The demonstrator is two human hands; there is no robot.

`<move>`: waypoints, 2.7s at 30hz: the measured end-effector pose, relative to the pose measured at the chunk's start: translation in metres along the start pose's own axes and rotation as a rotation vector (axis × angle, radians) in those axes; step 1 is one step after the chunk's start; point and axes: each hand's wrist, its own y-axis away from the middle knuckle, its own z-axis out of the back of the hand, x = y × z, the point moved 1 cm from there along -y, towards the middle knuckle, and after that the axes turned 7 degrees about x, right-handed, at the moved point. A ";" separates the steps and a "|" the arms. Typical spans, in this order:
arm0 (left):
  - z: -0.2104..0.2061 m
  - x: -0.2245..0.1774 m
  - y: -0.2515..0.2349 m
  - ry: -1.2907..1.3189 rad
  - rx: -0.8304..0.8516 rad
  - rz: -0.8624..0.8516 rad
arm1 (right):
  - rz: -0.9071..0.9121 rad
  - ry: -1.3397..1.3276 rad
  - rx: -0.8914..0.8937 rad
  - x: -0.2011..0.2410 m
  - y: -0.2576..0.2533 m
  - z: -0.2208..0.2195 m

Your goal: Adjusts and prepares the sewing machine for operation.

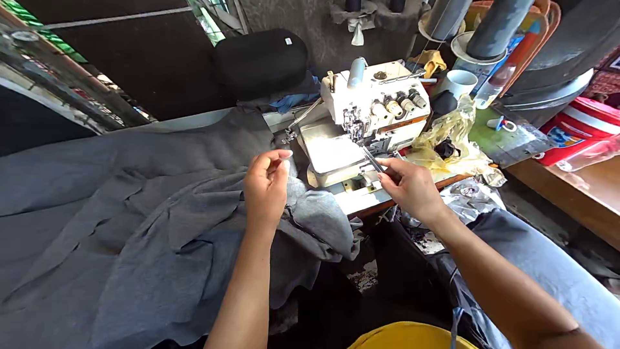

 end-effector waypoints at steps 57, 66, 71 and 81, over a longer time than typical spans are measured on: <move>-0.090 0.030 -0.072 -0.087 -0.167 0.037 | -0.073 -0.046 0.126 -0.108 0.059 0.025; -0.125 0.032 0.016 -0.285 -0.387 -0.121 | -0.184 -0.166 0.023 -0.138 0.089 0.010; -0.163 0.037 0.025 -0.443 -0.359 0.002 | -0.165 -0.235 0.079 -0.150 0.097 -0.004; -0.197 0.025 -0.008 -0.487 -0.622 0.142 | -0.161 -0.297 0.045 -0.176 0.124 -0.016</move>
